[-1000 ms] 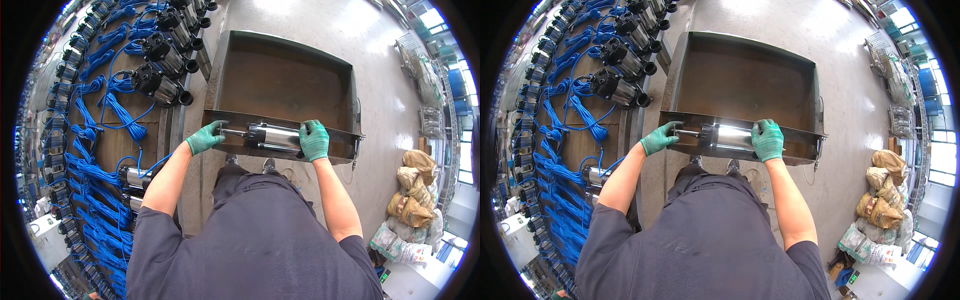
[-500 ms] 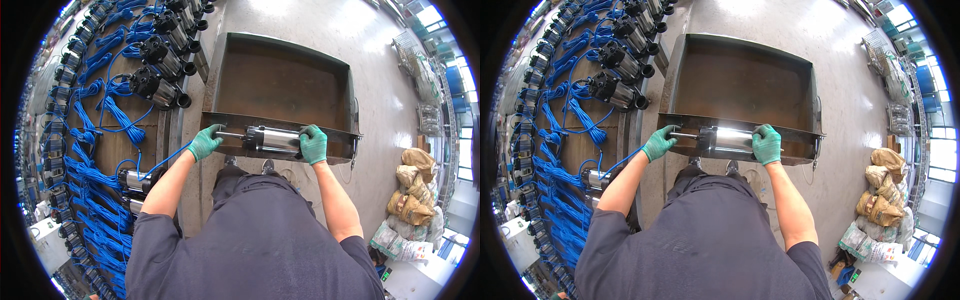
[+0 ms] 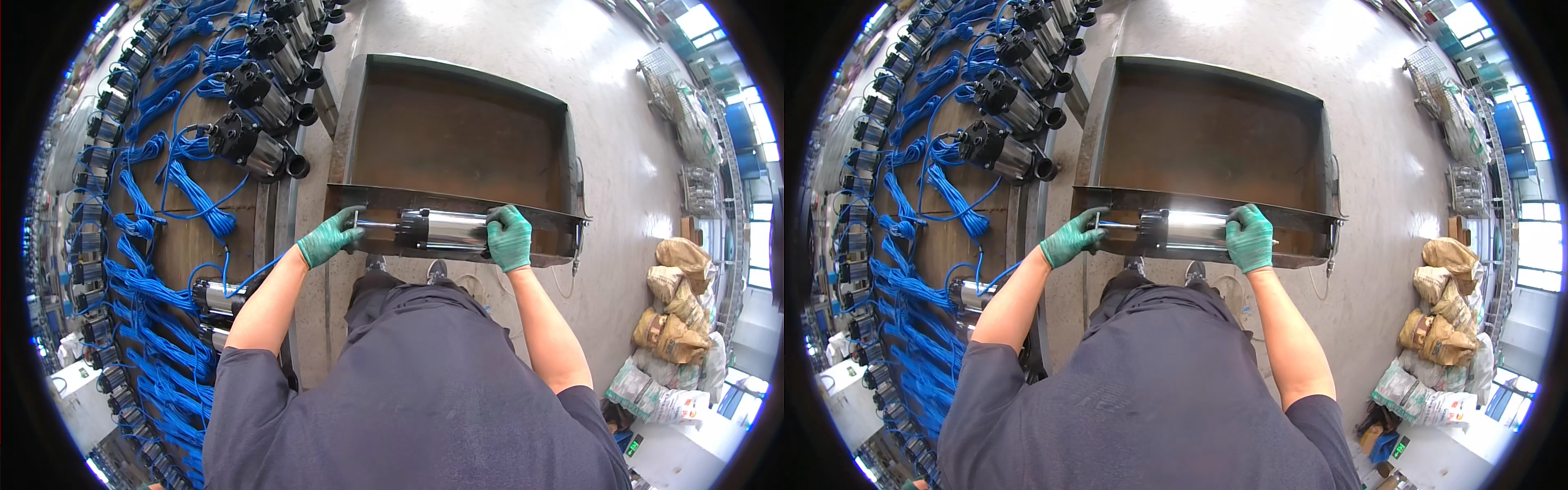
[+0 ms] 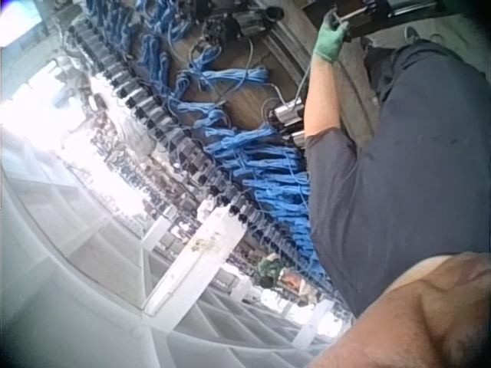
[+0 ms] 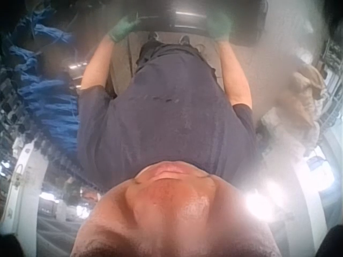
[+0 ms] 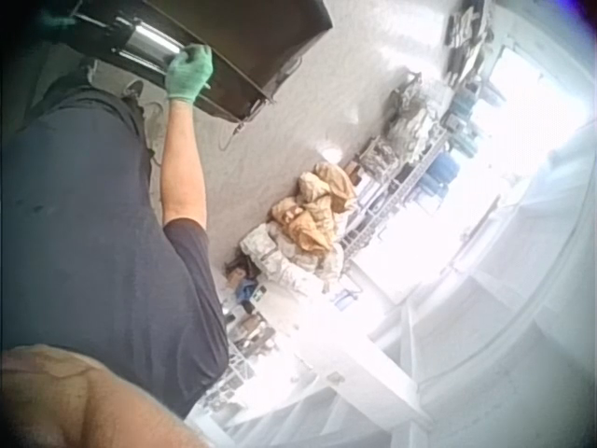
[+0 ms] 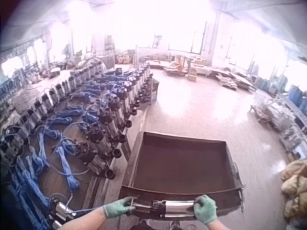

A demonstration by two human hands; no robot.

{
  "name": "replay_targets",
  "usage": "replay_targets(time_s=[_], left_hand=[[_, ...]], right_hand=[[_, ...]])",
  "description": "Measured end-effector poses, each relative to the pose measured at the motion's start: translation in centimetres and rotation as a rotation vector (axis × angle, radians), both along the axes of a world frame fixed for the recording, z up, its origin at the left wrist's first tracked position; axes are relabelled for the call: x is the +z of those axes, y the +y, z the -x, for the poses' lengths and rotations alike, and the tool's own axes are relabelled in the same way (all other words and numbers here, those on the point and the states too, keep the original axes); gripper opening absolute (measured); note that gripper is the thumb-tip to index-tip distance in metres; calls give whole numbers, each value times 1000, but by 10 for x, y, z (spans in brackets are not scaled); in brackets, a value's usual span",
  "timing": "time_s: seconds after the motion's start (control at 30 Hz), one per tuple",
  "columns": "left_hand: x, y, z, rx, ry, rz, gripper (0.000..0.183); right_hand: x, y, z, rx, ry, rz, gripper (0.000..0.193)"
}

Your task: The person tests a water pump by submerging it in a tank of water while it is held in a metal jig, then removes it and places it on a long table with other identical pumps.

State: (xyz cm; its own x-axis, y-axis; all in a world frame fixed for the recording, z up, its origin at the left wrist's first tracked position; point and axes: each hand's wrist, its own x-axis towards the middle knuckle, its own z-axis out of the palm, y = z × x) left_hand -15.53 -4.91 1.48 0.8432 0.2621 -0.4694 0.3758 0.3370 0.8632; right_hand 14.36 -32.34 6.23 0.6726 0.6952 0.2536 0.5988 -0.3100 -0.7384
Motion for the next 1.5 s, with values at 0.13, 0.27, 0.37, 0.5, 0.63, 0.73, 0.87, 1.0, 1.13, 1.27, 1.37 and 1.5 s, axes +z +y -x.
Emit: replay_targets(time_s=[0.13,0.27,0.37,0.5,0.63,0.73,0.87,1.0,1.13,1.27,1.37,1.5], left_hand=[[-36,10,0,-269,219,-645,35],[-19,1,-8,-132,224,-601,43],[-10,1,-4,214,55,240,53],[-33,1,5,-11,-4,-407,52],[-37,0,-5,-159,307,-1290,39],[1,2,-25,-139,356,-420,35],[37,14,-38,55,668,300,52],[3,18,-25,133,411,324,26],[-20,4,-6,-4,-90,-144,31],[-11,19,-11,-176,185,-332,18],[-19,19,-9,-270,188,-959,18],[-21,8,-16,-260,281,-1394,31]], right_hand=[[-1,3,2,7,2,8,9],[-4,4,4,-3,-1,-8,9],[-2,3,5,-3,-36,-14,9],[-8,-1,1,-4,-162,26,4],[-6,-4,-2,-17,-226,98,8],[1,-2,-1,-27,-178,106,6],[0,-5,-1,-24,-137,90,4],[-1,-9,1,-32,-91,85,6],[3,-5,5,-35,-91,96,6],[2,-6,5,-32,-87,98,6],[1,-6,4,-28,-96,104,6],[2,-7,3,-24,-83,117,7]])
